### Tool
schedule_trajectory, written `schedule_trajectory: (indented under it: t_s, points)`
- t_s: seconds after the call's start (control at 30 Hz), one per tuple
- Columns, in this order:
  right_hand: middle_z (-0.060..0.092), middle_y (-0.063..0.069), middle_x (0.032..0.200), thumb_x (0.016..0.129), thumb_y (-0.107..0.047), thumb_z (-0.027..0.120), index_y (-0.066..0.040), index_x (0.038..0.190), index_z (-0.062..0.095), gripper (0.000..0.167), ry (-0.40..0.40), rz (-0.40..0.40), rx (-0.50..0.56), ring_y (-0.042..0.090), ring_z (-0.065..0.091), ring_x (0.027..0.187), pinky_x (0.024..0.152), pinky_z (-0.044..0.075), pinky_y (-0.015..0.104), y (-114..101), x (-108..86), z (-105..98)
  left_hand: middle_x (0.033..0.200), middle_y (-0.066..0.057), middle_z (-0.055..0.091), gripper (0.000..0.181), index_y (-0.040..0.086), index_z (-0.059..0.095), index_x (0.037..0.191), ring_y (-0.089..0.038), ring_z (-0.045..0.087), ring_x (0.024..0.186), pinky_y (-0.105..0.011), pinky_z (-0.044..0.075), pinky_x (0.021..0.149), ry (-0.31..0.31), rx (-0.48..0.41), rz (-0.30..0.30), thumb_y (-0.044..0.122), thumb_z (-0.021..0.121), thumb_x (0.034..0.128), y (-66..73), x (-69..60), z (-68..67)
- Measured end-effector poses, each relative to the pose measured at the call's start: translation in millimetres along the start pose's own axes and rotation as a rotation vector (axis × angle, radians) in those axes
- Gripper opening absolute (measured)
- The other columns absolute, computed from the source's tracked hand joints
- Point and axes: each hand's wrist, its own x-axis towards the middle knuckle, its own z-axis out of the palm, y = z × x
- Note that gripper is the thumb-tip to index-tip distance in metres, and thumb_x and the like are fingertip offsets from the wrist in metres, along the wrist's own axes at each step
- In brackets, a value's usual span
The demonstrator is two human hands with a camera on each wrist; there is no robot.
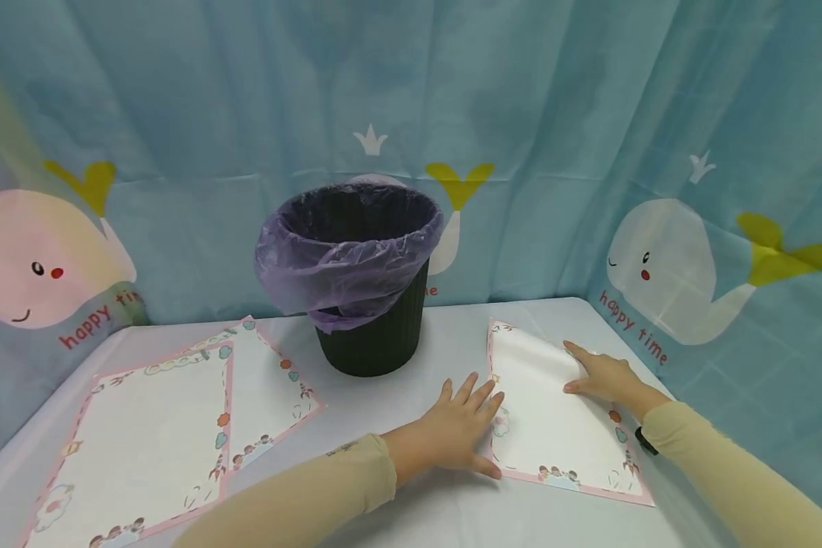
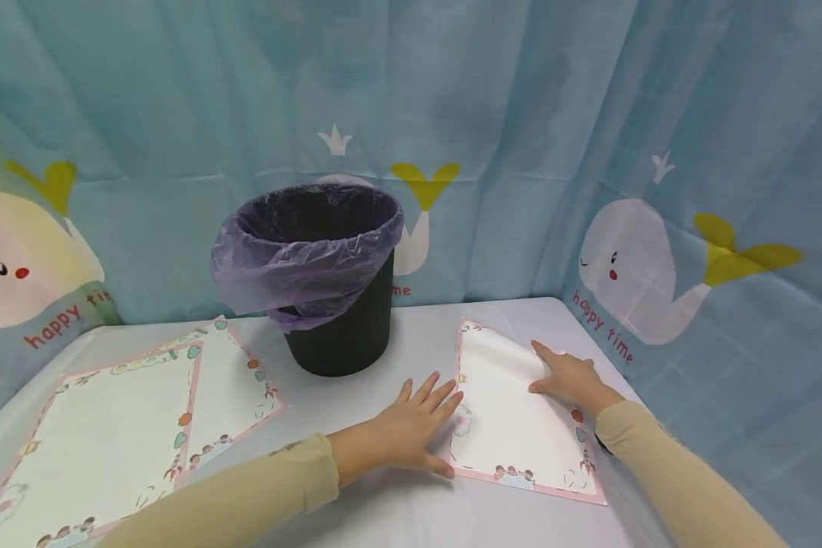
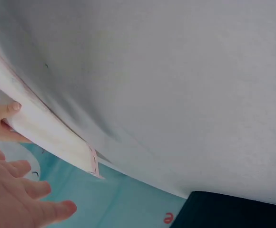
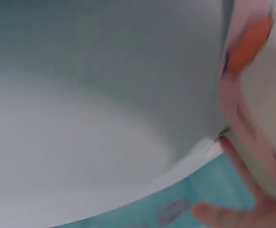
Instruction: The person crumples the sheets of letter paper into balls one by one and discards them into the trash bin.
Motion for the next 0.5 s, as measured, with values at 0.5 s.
schedule_trajectory:
  t_s: [0.5]
  points:
    - [0.066,0.013,0.093,0.09,-0.029,0.07,-0.004,0.112,0.063,0.034,0.212,-0.044,0.376,0.02,0.057,0.06,0.047,0.047,0.033,-89,-3.5,-20,0.161,-0.015,0.0,0.12,0.003,0.008,0.155,-0.037,0.0,0.146,-0.061,0.021,0.11,0.357,-0.135,-0.118,0.069,0.068,0.0745,-43.6,-17.0,-25.1]
